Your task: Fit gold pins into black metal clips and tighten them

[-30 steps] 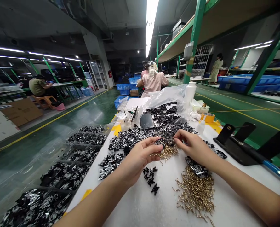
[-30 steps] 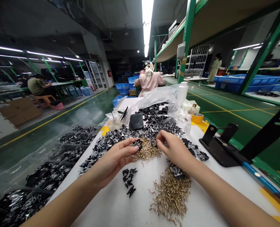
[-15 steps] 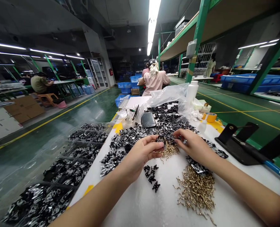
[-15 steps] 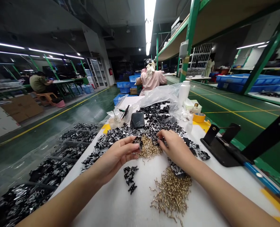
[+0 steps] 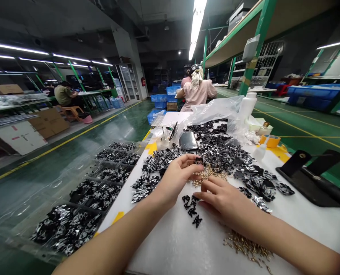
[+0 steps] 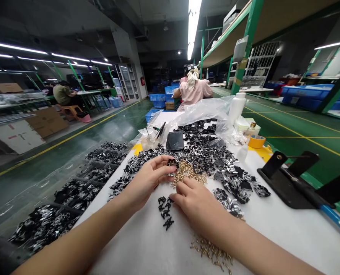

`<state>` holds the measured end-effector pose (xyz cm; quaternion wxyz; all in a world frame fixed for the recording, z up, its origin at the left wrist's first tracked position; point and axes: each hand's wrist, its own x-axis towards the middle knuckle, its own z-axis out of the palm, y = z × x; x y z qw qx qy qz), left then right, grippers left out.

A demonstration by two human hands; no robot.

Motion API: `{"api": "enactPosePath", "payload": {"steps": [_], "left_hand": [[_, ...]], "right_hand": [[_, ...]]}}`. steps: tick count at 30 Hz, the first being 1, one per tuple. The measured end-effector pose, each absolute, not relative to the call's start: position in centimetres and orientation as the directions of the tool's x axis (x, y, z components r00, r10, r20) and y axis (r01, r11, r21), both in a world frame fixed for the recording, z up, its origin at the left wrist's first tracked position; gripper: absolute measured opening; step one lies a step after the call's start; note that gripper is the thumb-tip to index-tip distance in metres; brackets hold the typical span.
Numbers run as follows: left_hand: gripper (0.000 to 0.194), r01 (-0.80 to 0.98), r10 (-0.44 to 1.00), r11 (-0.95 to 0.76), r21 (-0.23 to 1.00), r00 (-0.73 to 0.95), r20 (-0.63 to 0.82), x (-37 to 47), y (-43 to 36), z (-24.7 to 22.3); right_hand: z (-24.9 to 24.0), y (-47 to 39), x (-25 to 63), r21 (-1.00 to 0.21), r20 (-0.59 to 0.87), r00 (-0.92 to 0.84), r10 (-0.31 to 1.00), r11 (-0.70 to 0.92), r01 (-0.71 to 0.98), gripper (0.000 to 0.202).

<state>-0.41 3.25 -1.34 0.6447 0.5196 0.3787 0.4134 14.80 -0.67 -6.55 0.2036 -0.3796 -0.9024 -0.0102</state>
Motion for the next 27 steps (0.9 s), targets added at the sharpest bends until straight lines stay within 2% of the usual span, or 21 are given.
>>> {"api": "enactPosePath", "payload": {"steps": [8,10,14,16,21,27], "left_hand": [[0.024,-0.047,0.930,0.041,0.998,0.367,-0.021,-0.2,3.1,-1.5],[0.024,-0.034,0.935,0.026,0.999,0.355,-0.012,-0.2,3.0,-1.4],[0.022,0.036,0.940,-0.052,0.998,0.338,0.037,-0.1,2.9,-1.2],[0.022,0.105,0.933,-0.114,0.988,0.354,0.070,-0.2,2.7,-1.4],[0.017,0.191,0.897,-0.285,0.939,0.398,0.191,0.0,1.9,-1.9],[0.017,0.195,0.885,-0.306,0.932,0.420,0.202,0.2,1.3,-1.6]], "right_hand": [[-6.1,-0.6,14.6,-0.200,0.403,-0.622,0.671,0.728,0.656,0.021],[-5.1,-1.0,14.9,-0.307,0.421,-0.571,0.705,0.703,0.641,0.018],[-3.1,-1.5,16.0,-0.672,0.384,-0.317,0.867,0.498,0.548,0.008],[-2.7,-1.4,16.6,-0.758,0.380,-0.208,0.901,0.432,0.488,0.008],[-2.8,-0.7,17.2,-0.778,0.454,-0.140,0.880,0.468,0.419,0.014],[-3.3,-0.4,16.9,-0.773,0.432,-0.142,0.891,0.447,0.451,0.014]]}}
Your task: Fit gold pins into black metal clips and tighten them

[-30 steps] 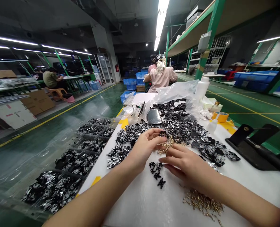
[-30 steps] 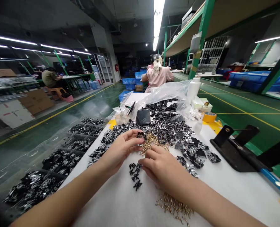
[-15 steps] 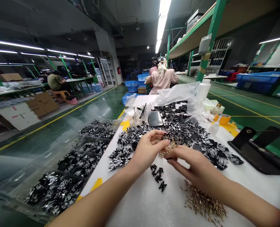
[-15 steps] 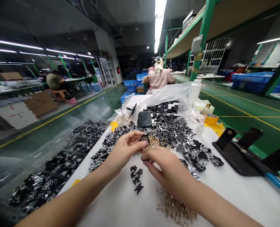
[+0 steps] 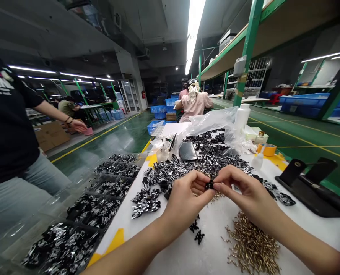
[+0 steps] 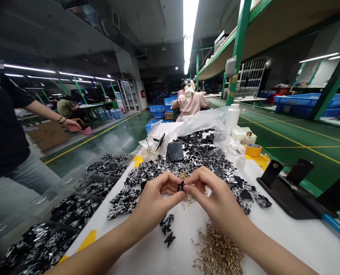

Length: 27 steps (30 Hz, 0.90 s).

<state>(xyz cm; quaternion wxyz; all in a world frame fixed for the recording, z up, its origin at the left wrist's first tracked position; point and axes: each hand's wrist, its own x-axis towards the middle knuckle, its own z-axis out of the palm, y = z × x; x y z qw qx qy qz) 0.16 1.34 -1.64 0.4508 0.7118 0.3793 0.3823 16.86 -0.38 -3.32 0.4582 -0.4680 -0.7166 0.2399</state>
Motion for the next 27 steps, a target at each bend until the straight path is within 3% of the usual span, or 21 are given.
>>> {"api": "enactPosePath", "payload": {"steps": [9,13,21,27], "left_hand": [[0.019,0.167,0.864,-0.351,0.921,0.437,0.250,0.0,1.1,-2.2],[0.018,0.222,0.848,-0.438,0.871,0.425,0.318,-0.1,1.1,-2.3],[0.016,0.231,0.821,-0.502,0.833,0.430,0.375,-0.2,0.9,-2.1],[0.015,0.322,0.812,-0.547,0.773,0.429,0.396,-0.4,1.0,-2.0]], "right_hand": [[-4.6,-0.6,17.1,-0.792,0.373,-0.082,0.924,0.363,0.491,0.018],[-4.8,-0.5,17.3,-0.764,0.326,-0.149,0.934,0.352,0.541,0.020],[-5.1,-0.4,17.4,-0.846,0.245,-0.210,0.946,0.314,0.430,0.019],[-5.7,-0.4,17.5,-0.842,0.246,-0.247,0.937,0.333,0.424,0.016]]}}
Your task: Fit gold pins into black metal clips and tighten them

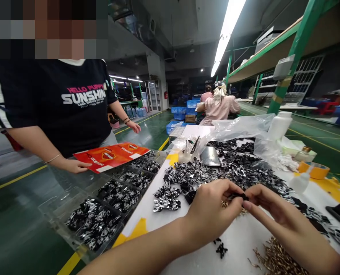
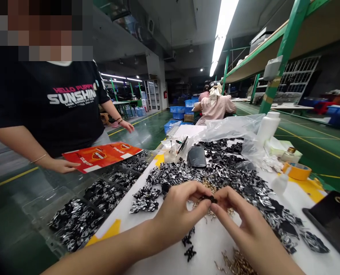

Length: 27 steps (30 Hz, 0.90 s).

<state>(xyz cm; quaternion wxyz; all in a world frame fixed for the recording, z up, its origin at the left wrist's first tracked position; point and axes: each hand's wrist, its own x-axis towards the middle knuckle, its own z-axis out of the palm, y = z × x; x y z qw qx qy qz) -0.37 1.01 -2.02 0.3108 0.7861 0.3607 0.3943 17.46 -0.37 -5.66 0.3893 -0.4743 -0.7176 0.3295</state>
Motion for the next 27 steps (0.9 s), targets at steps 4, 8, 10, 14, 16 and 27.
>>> {"api": "enactPosePath", "payload": {"steps": [4,8,10,14,16,27], "left_hand": [[0.016,0.327,0.807,-0.556,0.764,0.432,0.403,-0.4,1.0,-2.1],[0.016,0.236,0.855,-0.431,0.871,0.414,0.311,-0.1,1.1,-1.9],[0.016,0.161,0.875,-0.337,0.928,0.417,0.246,0.0,1.2,-1.7],[0.016,0.080,0.888,-0.233,0.969,0.425,0.178,0.1,1.3,-1.5],[0.016,0.059,0.896,-0.193,0.979,0.418,0.152,0.0,1.3,-1.4],[0.022,-0.113,0.829,0.135,0.984,0.558,-0.049,-0.1,1.9,-1.0]], "right_hand": [[-5.8,-0.2,17.5,-0.829,0.254,-0.252,0.934,0.344,0.441,0.015],[-5.0,-0.3,17.1,-0.832,0.275,-0.226,0.935,0.349,0.432,0.017],[-4.4,-0.4,16.9,-0.840,0.273,-0.210,0.939,0.339,0.424,0.017],[-3.7,-0.6,16.7,-0.841,0.287,-0.203,0.936,0.348,0.413,0.013],[-3.6,-0.7,16.7,-0.810,0.343,-0.193,0.919,0.393,0.436,0.010],[-2.9,-0.7,17.5,-0.564,0.562,-0.372,0.739,0.671,0.480,0.018]]}}
